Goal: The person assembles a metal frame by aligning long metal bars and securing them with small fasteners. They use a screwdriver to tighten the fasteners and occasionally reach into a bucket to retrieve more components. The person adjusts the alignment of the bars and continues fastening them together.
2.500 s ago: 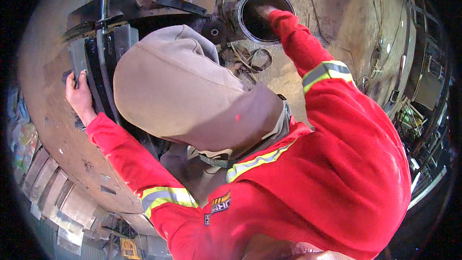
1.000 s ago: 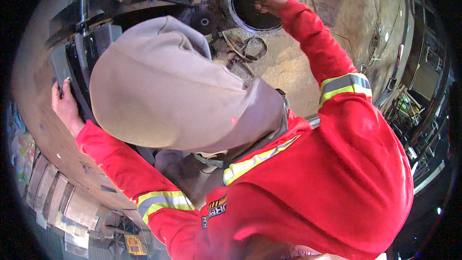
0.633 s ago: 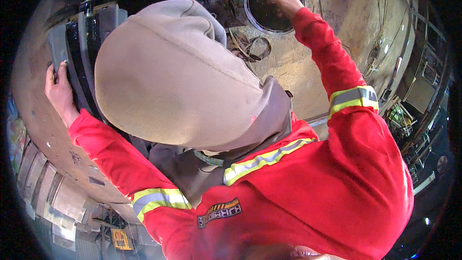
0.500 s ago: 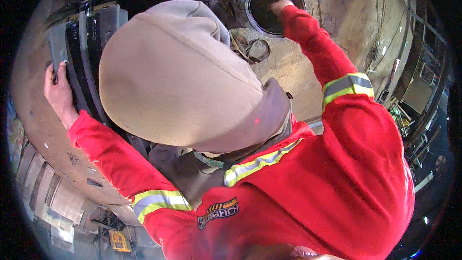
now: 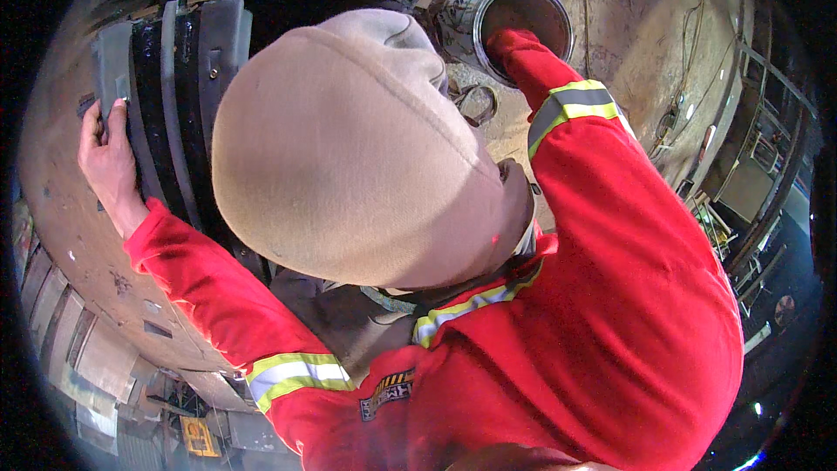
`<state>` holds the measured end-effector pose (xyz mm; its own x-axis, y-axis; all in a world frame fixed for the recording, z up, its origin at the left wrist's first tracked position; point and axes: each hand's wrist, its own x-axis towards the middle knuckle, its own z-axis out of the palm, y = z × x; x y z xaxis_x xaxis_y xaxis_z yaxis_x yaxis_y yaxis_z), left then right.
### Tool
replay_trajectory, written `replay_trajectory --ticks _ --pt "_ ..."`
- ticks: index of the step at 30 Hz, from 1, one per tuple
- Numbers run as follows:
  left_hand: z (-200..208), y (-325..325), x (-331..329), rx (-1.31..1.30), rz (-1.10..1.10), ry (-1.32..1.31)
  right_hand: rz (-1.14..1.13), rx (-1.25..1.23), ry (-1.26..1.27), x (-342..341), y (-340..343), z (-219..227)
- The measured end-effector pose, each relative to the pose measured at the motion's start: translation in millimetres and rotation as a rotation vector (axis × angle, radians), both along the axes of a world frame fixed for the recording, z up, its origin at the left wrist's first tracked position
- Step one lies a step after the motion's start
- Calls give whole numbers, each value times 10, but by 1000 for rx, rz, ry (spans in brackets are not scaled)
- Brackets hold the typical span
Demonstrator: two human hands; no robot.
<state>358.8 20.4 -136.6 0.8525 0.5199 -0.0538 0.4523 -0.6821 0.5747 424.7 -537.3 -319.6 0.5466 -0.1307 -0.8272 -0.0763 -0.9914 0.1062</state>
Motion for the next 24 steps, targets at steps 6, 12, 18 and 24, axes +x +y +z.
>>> replay_trajectory --ticks 6,12,18,24 --pt "27 -45 6 -12 -32 -49 41 -8 -14 21 -52 -65" --pt "13 -25 12 -31 -27 -53 85 -38 -46 32 -47 -114" --pt "4 -37 17 27 -59 -101 150 -43 -112 166 -48 -287" --pt "71 -84 -147 -117 36 -498 193 -61 -233 419 -142 -64"
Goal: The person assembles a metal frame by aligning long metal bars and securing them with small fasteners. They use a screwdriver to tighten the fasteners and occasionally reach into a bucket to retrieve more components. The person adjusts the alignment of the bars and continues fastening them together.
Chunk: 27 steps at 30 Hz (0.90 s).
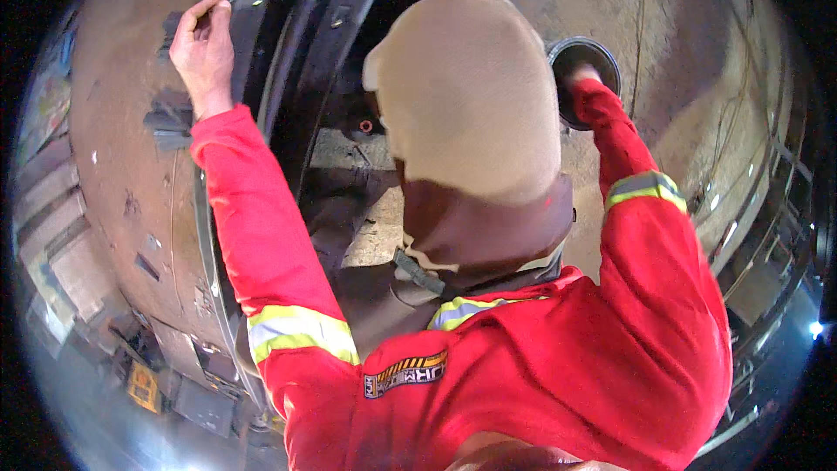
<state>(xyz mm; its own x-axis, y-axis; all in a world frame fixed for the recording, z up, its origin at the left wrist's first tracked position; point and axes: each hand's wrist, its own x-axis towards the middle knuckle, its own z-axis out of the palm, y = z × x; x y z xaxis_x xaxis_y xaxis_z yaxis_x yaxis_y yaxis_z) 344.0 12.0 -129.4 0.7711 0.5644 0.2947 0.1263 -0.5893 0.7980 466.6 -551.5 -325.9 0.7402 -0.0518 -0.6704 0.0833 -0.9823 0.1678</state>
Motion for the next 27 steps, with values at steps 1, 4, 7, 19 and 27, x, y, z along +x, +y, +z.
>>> replay_trajectory --ticks 1,4,7,19,27 --pt "140 -47 -92 -83 152 -87 -10 31 -50 -9 -34 153" --pt "628 -475 -474 -522 112 -380 -237 541 -318 -304 116 1576" --pt "944 -994 -1120 -642 -145 -124 -322 1000 -648 -701 693 2931" --pt "787 -1397 -2328 -1735 235 -373 1259 1203 -263 -2384 3549 3074" --pt "312 -1331 -2567 -1755 293 -512 1455 1021 -111 -2627 3831 2694"
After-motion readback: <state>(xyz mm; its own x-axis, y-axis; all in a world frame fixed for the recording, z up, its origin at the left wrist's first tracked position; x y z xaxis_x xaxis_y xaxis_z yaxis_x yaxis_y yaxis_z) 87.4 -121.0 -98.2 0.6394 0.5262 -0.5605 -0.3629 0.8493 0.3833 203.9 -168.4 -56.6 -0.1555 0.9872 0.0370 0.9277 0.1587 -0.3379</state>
